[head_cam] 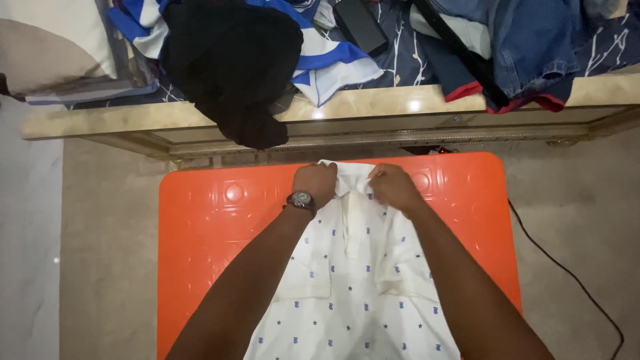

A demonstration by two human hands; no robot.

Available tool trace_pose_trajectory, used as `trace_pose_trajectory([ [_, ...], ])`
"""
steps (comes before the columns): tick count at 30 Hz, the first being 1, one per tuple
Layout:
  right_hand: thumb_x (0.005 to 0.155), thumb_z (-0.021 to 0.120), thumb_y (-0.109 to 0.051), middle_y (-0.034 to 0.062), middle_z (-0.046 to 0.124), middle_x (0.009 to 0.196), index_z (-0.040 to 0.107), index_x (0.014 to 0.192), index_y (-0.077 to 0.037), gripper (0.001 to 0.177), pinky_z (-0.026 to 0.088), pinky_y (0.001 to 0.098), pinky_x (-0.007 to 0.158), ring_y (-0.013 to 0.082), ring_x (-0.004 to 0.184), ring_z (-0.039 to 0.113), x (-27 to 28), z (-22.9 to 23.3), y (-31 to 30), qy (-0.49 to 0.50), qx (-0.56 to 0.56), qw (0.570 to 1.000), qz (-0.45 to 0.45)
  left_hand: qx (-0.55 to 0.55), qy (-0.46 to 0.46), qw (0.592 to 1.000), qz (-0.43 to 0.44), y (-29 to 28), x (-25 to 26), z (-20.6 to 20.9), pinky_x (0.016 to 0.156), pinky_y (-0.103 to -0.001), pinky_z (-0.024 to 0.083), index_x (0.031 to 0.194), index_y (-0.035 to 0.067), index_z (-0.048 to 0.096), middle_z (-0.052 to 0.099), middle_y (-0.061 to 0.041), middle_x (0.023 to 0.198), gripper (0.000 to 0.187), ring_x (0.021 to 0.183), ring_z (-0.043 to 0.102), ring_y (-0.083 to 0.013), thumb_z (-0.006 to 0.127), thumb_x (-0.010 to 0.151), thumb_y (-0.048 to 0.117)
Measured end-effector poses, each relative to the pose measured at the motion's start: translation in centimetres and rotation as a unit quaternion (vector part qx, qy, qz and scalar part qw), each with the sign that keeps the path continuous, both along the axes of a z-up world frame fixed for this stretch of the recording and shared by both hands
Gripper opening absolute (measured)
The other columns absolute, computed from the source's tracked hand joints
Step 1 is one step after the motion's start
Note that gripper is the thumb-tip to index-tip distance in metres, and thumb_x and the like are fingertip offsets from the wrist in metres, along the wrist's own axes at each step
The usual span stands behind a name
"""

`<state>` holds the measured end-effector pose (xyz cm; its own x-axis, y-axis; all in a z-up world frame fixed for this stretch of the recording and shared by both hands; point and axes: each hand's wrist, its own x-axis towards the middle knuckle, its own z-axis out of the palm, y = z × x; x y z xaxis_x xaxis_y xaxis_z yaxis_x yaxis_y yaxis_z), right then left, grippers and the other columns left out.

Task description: Folding a white polo shirt on a small orange stool in a bedroom.

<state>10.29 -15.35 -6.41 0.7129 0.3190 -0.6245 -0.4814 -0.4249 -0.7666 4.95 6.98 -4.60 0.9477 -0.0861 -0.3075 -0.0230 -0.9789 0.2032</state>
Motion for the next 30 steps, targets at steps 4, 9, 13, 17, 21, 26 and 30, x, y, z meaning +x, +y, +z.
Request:
trace_pose_trajectory([
  [4, 0.086, 0.069, -0.017, 0.0121, 0.076, 0.08, 0.069, 0.11, -0.012, 0.025, 0.056, 0.0386, 0.069, 0.0248, 0.073, 0.072, -2.2, 0.9, 1.3, -0.228, -0.146, 0.953, 0.138, -0.032, 0.0, 0.999, 0.024, 0.1, -1.1, 1.4, 0.074, -0.051, 0.055, 0.116, 0.007, 0.062, 0.073, -0.017, 0.102, 0.032, 0.093, 0.071, -0.0361, 0.067, 0.093, 0.027],
  [9, 0.089, 0.067, -0.018, 0.0112, 0.075, 0.088, 0.065, 0.127, -0.014, 0.038, 0.056, 0.0389, 0.074, 0.0267, 0.08, 0.072, -5.3, 3.7, -0.6, -0.283, -0.121, 0.948, 0.076, -0.239, -0.108, 0.956, 0.128, 1.3, -6.7, 2.7, 0.085, -0.049, 0.054, 0.126, 0.007, 0.062, 0.072, -0.014, 0.114, 0.042, 0.103, 0.067, -0.036, 0.067, 0.089, 0.026],
  [13, 0.089, 0.067, -0.016, 0.0101, 0.072, 0.109, 0.064, 0.128, -0.012, 0.039, 0.053, 0.0434, 0.089, 0.0291, 0.1, 0.069, -12.2, 3.9, -6.2, -0.362, -0.191, 0.912, -0.037, -0.157, -0.21, 0.941, 0.215, 1.8, -15.8, 2.9, 0.095, -0.045, 0.052, 0.117, 0.007, 0.068, 0.07, -0.013, 0.117, 0.032, 0.111, 0.065, -0.0357, 0.068, 0.091, 0.024],
  [17, 0.089, 0.067, -0.027, 0.0167, 0.052, 0.145, 0.054, 0.138, -0.004, 0.055, 0.04, 0.0514, 0.115, 0.0366, 0.138, 0.049, -19.5, 2.0, -8.9, -0.465, -0.251, 0.849, 0.021, -0.127, -0.173, 0.945, 0.246, 0.0, -23.1, 4.7, 0.111, -0.047, 0.043, 0.13, 0.007, 0.06, 0.061, -0.013, 0.136, 0.046, 0.13, 0.054, -0.0353, 0.069, 0.09, 0.028],
  [21, 0.082, 0.067, -0.044, 0.0221, 0.034, 0.159, 0.043, 0.147, -0.003, 0.08, 0.025, 0.0631, 0.115, 0.0427, 0.148, 0.03, -22.0, 2.0, -7.4, -0.464, -0.308, 0.818, 0.145, -0.069, -0.166, 0.972, 0.15, -0.9, -25.8, 2.9, 0.114, -0.056, 0.026, 0.148, 0.004, 0.044, 0.037, -0.022, 0.157, 0.077, 0.145, 0.033, -0.0414, 0.069, 0.083, 0.038],
  [26, 0.084, 0.06, -0.056, 0.016, 0.026, 0.163, 0.038, 0.151, -0.008, 0.086, 0.016, 0.0662, 0.117, 0.0379, 0.151, 0.021, -22.7, 1.4, -8.0, -0.439, -0.369, 0.799, 0.179, -0.011, -0.07, 0.989, 0.126, -1.1, -26.9, 2.2, 0.119, -0.058, 0.01, 0.155, 0.01, 0.032, 0.018, -0.016, 0.166, 0.087, 0.152, 0.013, -0.036, 0.062, 0.088, 0.056],
  [30, 0.086, 0.056, -0.056, 0.0174, 0.025, 0.166, 0.038, 0.151, -0.009, 0.082, 0.017, 0.0649, 0.12, 0.0375, 0.154, 0.021, -24.1, 1.4, -8.9, -0.485, -0.331, 0.803, 0.103, -0.005, -0.122, 0.984, 0.128, -0.2, -28.9, 3.2, 0.119, -0.058, 0.01, 0.154, 0.008, 0.032, 0.019, -0.016, 0.165, 0.087, 0.152, 0.014, -0.0364, 0.062, 0.088, 0.055],
])
